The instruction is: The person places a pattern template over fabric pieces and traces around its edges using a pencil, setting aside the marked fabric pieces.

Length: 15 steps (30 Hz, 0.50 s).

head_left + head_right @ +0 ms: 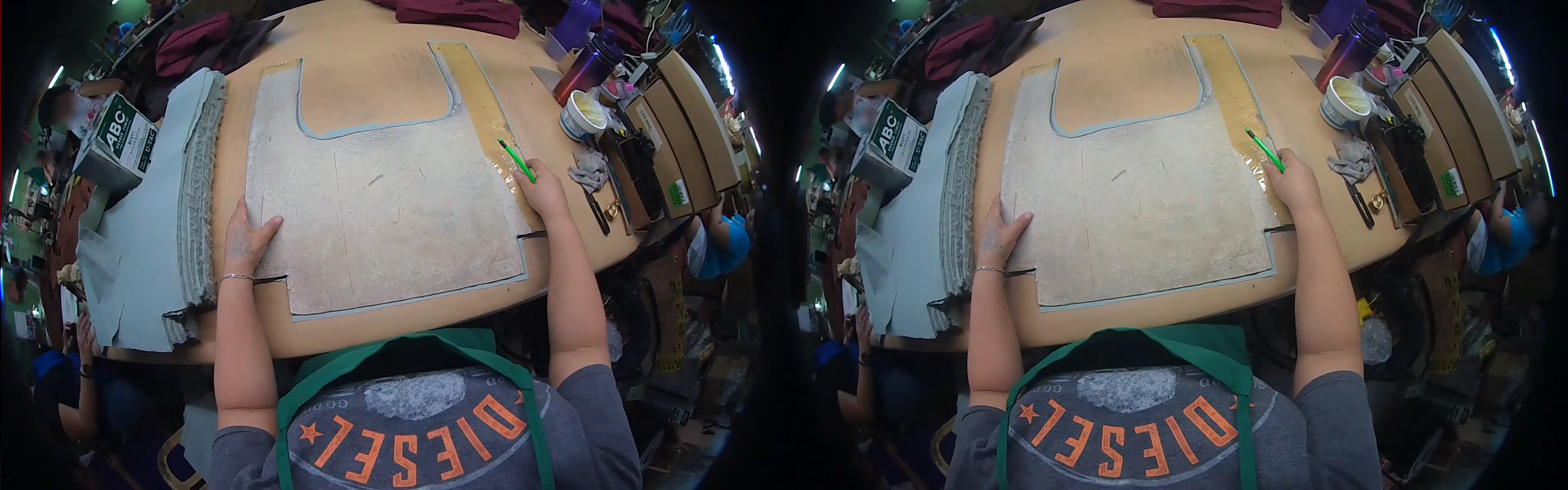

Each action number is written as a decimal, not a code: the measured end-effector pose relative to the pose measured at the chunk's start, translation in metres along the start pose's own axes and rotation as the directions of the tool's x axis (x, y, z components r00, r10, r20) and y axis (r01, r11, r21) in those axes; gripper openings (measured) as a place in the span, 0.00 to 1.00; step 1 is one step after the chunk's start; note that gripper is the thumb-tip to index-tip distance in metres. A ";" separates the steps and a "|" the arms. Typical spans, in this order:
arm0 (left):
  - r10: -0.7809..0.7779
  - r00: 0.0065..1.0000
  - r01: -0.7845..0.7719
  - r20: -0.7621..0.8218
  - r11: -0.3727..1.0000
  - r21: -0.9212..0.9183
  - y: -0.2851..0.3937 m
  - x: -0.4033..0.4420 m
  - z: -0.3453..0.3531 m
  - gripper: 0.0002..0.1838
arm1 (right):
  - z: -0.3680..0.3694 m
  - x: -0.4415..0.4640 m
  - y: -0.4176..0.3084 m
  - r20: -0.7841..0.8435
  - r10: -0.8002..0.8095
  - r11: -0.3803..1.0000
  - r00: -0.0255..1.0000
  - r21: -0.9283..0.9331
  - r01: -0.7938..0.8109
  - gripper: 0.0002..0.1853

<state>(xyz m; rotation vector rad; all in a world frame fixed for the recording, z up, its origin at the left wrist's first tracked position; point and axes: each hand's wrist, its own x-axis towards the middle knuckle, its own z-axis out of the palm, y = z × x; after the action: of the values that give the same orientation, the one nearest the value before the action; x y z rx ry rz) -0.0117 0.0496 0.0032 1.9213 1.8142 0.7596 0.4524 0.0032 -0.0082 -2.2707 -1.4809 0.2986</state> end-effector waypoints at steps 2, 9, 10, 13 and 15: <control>0.008 1.000 -0.008 0.020 1.000 -0.026 -0.002 0.002 -0.001 0.38 | -0.003 0.000 -0.002 0.022 -0.007 0.999 1.000 -0.031 0.007 0.21; 0.017 1.000 -0.016 -0.009 0.999 0.028 -0.006 0.003 0.003 0.39 | -0.007 -0.002 -0.008 0.051 -0.012 0.992 0.999 -0.124 0.018 0.21; 0.001 1.000 -0.001 0.001 1.000 0.028 -0.005 0.005 0.003 0.39 | -0.008 -0.003 -0.009 0.052 -0.007 0.991 0.999 -0.133 0.014 0.20; -0.036 0.999 0.035 0.025 0.999 0.039 0.000 0.006 0.001 0.39 | -0.009 -0.005 -0.015 0.066 -0.007 0.984 0.998 -0.180 0.018 0.19; -0.048 0.998 0.046 0.030 0.997 0.060 0.008 0.005 -0.002 0.39 | -0.008 -0.005 -0.016 0.059 -0.029 0.974 0.998 -0.221 0.042 0.19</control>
<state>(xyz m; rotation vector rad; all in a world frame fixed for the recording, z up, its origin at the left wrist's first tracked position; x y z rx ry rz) -0.0064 0.0539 0.0102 1.9097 1.8757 0.6634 0.4406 0.0020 0.0061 -2.4224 -1.6549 0.1951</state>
